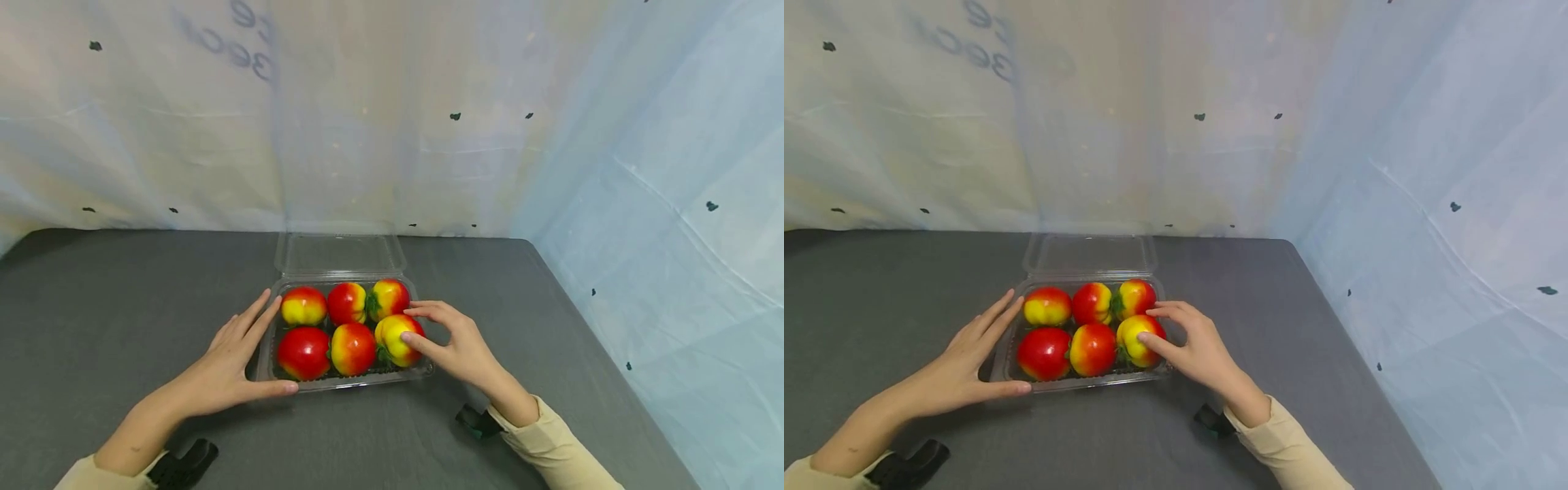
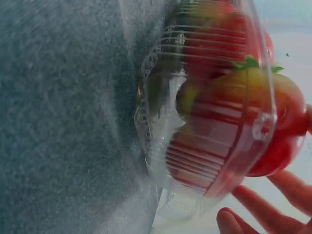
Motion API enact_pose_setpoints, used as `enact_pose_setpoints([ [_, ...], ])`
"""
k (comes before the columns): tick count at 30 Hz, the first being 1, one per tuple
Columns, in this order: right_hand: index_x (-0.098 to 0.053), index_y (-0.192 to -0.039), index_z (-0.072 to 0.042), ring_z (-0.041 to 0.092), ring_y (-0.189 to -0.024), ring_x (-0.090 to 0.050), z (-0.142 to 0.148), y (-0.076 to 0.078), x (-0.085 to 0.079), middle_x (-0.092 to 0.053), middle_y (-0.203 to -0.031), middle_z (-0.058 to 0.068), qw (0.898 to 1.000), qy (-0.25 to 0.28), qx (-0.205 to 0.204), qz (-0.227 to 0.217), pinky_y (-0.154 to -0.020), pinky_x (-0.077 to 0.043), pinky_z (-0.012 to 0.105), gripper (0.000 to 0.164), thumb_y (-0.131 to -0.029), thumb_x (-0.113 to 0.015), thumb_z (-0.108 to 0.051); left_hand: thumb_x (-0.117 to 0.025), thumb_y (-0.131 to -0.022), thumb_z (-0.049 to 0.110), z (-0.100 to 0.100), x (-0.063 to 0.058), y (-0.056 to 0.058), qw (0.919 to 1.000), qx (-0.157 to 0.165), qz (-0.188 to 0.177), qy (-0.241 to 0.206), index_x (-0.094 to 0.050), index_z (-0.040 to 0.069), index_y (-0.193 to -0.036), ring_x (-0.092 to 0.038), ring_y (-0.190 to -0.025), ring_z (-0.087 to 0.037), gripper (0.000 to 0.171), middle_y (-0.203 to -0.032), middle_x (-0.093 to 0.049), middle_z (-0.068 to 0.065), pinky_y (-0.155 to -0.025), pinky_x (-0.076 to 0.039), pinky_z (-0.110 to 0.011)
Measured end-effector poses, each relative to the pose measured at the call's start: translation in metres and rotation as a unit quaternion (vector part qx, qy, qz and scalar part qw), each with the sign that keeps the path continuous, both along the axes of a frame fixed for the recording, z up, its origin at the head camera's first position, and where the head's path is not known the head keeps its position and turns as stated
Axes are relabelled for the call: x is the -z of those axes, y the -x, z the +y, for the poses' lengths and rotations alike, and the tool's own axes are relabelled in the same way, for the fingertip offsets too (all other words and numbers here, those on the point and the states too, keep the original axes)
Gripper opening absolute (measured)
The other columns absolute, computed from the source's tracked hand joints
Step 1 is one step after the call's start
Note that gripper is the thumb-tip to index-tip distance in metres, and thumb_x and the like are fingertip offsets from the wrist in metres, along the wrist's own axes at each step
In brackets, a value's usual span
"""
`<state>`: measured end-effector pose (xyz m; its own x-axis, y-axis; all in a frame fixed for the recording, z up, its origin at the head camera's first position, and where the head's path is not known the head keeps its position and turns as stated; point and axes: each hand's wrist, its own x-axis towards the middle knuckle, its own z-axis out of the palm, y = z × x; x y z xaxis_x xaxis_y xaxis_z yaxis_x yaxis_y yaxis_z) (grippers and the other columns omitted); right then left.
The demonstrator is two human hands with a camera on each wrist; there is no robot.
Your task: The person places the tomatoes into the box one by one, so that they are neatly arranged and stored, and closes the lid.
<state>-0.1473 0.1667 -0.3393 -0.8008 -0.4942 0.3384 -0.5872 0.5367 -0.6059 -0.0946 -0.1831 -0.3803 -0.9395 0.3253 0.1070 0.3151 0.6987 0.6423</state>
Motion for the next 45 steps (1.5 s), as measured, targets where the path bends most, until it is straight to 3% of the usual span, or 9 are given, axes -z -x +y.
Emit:
enact_pose_setpoints([
  [6, -0.066, -0.119, -0.018, 0.019, -0.110, -0.060, 0.001, 0.001, 0.000, -0.062, -0.126, 0.002, 1.000, 0.013, -0.021, 0.008, -0.090, -0.052, 0.041, 0.033, -0.086, -0.072, -0.022, -0.076, -0.074, 0.055, -0.001, -0.001, 0.001, 1.0000, 0.000, 0.000, 0.001, -0.001, 0.027, -0.156, -0.008, -0.142, -0.049, 0.115, -0.162, 0.006, -0.007, -0.107, -0.006, -0.071],
  [15, -0.068, -0.117, -0.016, 0.018, -0.113, -0.058, -0.001, 0.004, -0.003, -0.060, -0.128, 0.005, 0.999, 0.014, -0.036, 0.004, -0.091, -0.051, 0.044, 0.034, -0.084, -0.074, -0.023, -0.076, -0.072, 0.058, 0.001, 0.000, 0.000, 1.0000, -0.007, -0.004, 0.006, -0.002, 0.026, -0.156, -0.010, -0.141, -0.048, 0.116, -0.162, 0.004, -0.007, -0.106, -0.007, -0.072],
  [23, -0.067, -0.119, -0.010, 0.020, -0.116, -0.057, 0.003, 0.025, -0.001, -0.060, -0.129, 0.007, 0.999, 0.033, -0.012, -0.017, -0.095, -0.050, 0.042, 0.034, -0.087, -0.072, -0.019, -0.076, -0.072, 0.058, 0.000, 0.001, 0.000, 1.0000, -0.007, 0.001, 0.007, -0.003, 0.026, -0.156, -0.011, -0.142, -0.048, 0.116, -0.162, 0.004, -0.006, -0.107, -0.007, -0.071],
  [28, -0.065, -0.121, -0.010, 0.025, -0.119, -0.055, 0.003, 0.038, 0.001, -0.058, -0.132, 0.009, 0.998, 0.043, -0.005, -0.045, -0.097, -0.050, 0.044, 0.035, -0.088, -0.071, -0.020, -0.076, -0.072, 0.059, 0.000, 0.001, 0.000, 0.9999, -0.007, 0.004, 0.007, -0.003, 0.025, -0.156, -0.011, -0.142, -0.047, 0.116, -0.162, 0.004, -0.006, -0.107, -0.007, -0.071],
  [33, -0.060, -0.126, -0.002, 0.034, -0.119, -0.055, 0.000, 0.050, 0.002, -0.058, -0.130, 0.014, 0.994, 0.070, 0.001, -0.083, -0.096, -0.050, 0.045, 0.037, -0.090, -0.067, -0.011, -0.076, -0.072, 0.058, -0.001, 0.001, -0.001, 1.0000, -0.006, 0.007, 0.004, -0.003, 0.025, -0.156, -0.011, -0.142, -0.047, 0.116, -0.162, 0.003, -0.006, -0.108, -0.007, -0.071],
  [40, -0.056, -0.127, 0.007, 0.041, -0.122, -0.052, -0.010, 0.056, -0.015, -0.054, -0.132, 0.026, 0.984, 0.107, 0.023, -0.143, -0.101, -0.044, 0.053, 0.038, -0.092, -0.062, -0.007, -0.076, -0.072, 0.057, -0.001, 0.002, 0.000, 1.0000, -0.005, 0.007, 0.001, -0.003, 0.026, -0.156, -0.011, -0.142, -0.047, 0.115, -0.162, 0.004, -0.006, -0.107, -0.007, -0.071],
  [45, -0.056, -0.129, 0.000, 0.032, -0.122, -0.056, -0.010, 0.076, 0.000, -0.055, -0.134, 0.019, 0.981, 0.107, 0.046, -0.157, -0.100, -0.047, 0.045, 0.041, -0.093, -0.064, -0.018, -0.076, -0.072, 0.056, -0.001, 0.002, 0.000, 0.9999, -0.006, 0.008, 0.000, -0.003, 0.025, -0.156, -0.011, -0.142, -0.047, 0.115, -0.162, 0.004, -0.006, -0.107, -0.007, -0.071],
])
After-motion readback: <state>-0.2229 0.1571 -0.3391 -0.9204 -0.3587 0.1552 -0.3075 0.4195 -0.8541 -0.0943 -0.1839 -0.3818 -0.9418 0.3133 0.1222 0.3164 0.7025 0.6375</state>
